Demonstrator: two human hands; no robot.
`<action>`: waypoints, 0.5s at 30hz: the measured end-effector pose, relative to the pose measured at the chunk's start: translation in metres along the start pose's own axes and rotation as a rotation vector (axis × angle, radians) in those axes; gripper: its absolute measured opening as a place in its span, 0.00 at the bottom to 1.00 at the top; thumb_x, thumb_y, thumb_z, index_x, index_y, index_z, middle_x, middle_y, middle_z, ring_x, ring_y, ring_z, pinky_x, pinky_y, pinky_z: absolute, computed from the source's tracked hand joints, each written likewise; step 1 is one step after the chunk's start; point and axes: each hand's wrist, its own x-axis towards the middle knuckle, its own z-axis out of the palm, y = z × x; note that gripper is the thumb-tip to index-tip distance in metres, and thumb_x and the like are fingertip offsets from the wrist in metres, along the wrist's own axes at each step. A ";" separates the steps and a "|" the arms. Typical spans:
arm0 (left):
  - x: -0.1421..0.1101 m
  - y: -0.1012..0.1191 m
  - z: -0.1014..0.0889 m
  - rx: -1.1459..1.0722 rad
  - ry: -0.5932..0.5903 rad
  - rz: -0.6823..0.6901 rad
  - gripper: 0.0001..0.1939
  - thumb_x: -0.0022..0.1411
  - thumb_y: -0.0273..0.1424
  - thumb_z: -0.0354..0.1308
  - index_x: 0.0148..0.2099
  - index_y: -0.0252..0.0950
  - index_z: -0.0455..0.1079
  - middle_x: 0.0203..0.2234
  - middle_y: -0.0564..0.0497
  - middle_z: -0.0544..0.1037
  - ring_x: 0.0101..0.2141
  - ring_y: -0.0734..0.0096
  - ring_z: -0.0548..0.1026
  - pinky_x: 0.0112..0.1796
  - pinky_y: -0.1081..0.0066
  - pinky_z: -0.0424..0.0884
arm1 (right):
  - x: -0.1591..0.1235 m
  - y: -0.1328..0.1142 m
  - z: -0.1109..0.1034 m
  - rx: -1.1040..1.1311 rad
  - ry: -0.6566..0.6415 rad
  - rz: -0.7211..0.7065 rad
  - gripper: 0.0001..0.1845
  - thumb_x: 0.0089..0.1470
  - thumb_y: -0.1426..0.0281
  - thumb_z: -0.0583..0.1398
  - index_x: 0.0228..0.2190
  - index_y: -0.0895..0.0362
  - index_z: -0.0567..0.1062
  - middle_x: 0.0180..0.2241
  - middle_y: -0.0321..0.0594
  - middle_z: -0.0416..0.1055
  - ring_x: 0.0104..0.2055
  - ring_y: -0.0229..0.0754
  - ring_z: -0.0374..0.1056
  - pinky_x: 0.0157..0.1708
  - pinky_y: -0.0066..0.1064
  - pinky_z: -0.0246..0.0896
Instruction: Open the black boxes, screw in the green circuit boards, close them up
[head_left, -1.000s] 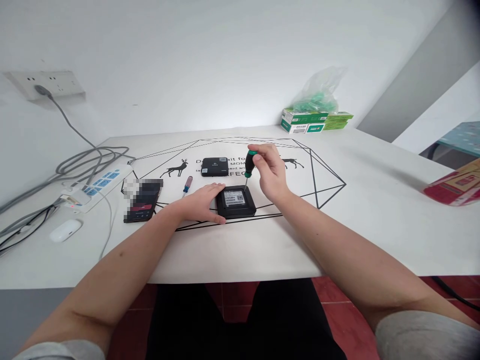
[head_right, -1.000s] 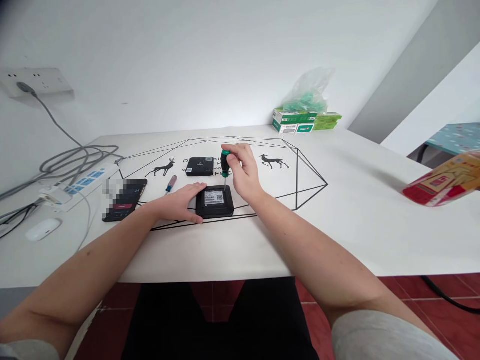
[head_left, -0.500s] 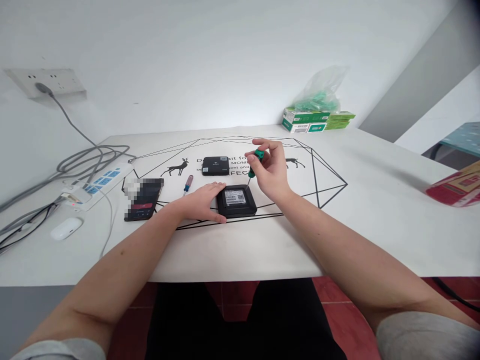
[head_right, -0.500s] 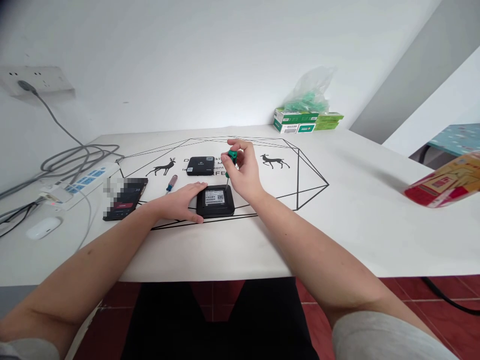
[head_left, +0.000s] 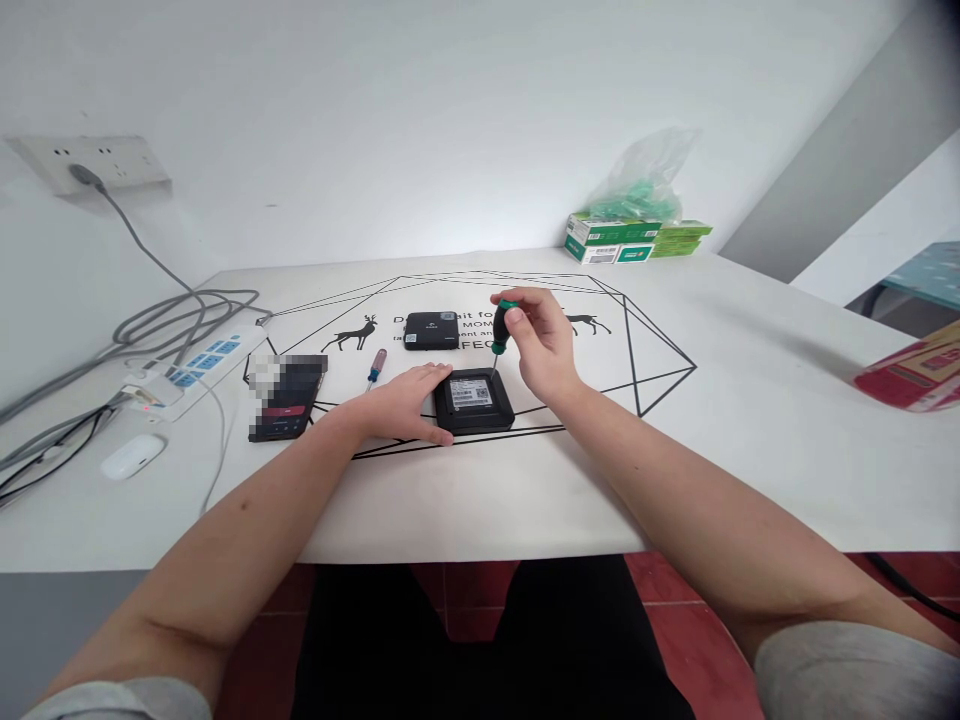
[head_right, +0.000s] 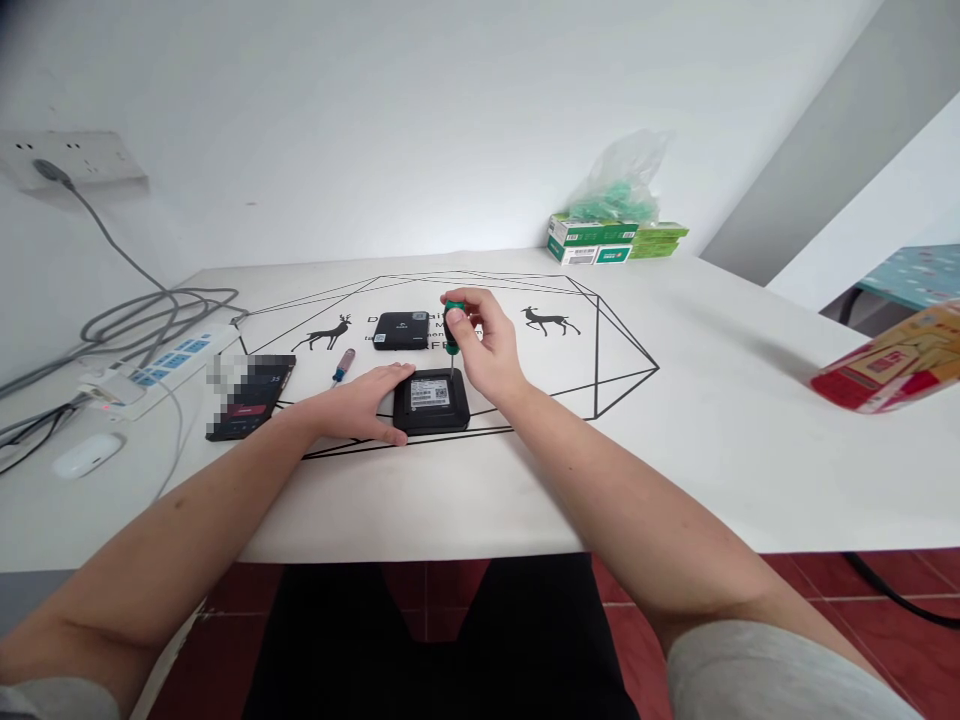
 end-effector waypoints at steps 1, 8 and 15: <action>0.000 0.001 0.000 0.005 -0.003 -0.003 0.68 0.57 0.66 0.66 0.84 0.37 0.41 0.81 0.40 0.44 0.80 0.42 0.42 0.76 0.51 0.46 | 0.000 -0.002 0.000 0.004 0.023 -0.001 0.19 0.71 0.46 0.57 0.51 0.43 0.75 0.49 0.41 0.79 0.48 0.49 0.77 0.49 0.49 0.76; -0.001 0.001 0.000 0.003 -0.003 -0.010 0.68 0.57 0.66 0.66 0.83 0.37 0.41 0.82 0.40 0.44 0.80 0.41 0.42 0.76 0.51 0.46 | 0.002 -0.006 0.000 -0.067 0.076 -0.114 0.19 0.71 0.48 0.58 0.50 0.44 0.80 0.44 0.41 0.78 0.45 0.48 0.73 0.47 0.49 0.73; 0.000 0.000 0.000 0.009 -0.009 -0.009 0.68 0.57 0.67 0.65 0.84 0.37 0.41 0.82 0.40 0.44 0.79 0.39 0.42 0.76 0.50 0.46 | 0.003 -0.001 0.000 -0.097 0.073 -0.183 0.17 0.75 0.56 0.54 0.51 0.45 0.80 0.41 0.41 0.73 0.47 0.47 0.73 0.48 0.47 0.73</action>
